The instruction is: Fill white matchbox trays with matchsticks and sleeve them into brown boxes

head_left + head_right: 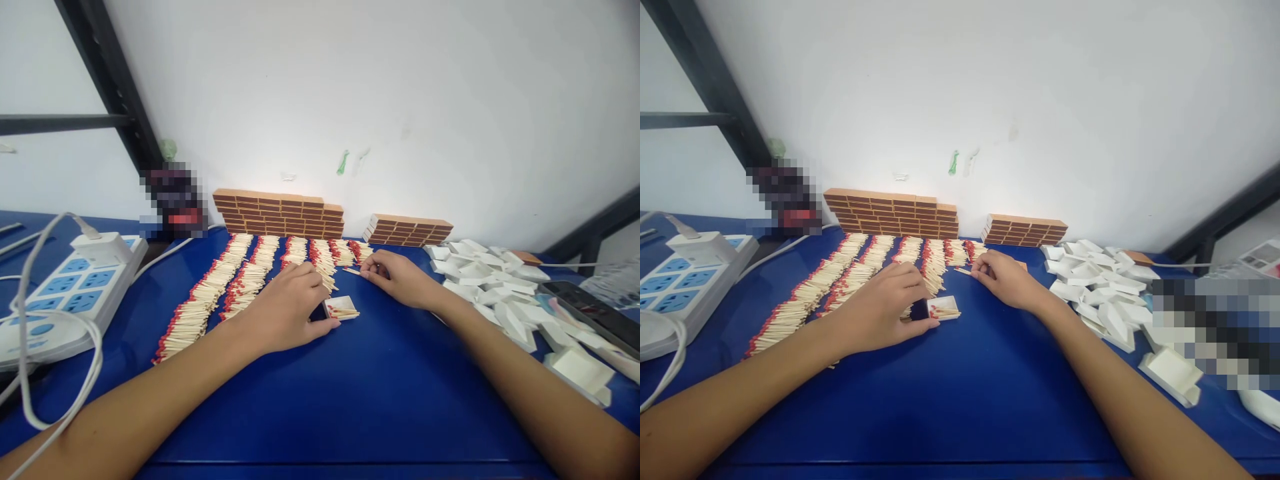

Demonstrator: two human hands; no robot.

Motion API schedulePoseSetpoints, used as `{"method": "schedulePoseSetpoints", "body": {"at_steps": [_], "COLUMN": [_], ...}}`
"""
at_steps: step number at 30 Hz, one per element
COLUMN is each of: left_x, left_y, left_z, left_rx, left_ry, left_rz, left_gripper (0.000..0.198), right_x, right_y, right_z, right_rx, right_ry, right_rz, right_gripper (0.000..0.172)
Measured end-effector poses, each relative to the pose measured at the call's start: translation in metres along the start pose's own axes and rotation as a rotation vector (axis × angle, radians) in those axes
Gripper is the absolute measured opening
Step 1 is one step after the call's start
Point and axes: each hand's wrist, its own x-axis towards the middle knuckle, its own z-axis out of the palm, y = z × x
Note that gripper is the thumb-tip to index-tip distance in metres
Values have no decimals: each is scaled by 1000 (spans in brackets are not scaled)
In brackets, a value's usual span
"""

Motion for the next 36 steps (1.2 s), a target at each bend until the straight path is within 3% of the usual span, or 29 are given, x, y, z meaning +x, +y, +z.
{"method": "schedulePoseSetpoints", "body": {"at_steps": [9,20,28,32,36], "left_x": [-1,0,0,-1,-2], "left_y": [0,-1,-1,-3,-4], "left_z": [0,1,0,2,3], "left_rx": [1,10,13,27,27], "left_ry": [-6,-6,-7,14,22], "left_rz": [-4,-3,1,-8,-10], "left_gripper": [28,28,27,28,27], "right_x": [0,-1,-1,-11,-27], "right_y": [-2,-2,-8,-25,-58], "right_z": [2,2,-1,-12,-19], "right_rx": [-99,-62,-83,-27,43], "right_ry": [-1,8,-25,-21,-149], "right_rz": [-57,-129,-88,-107,-169], "right_gripper": [19,16,17,21,25]}}
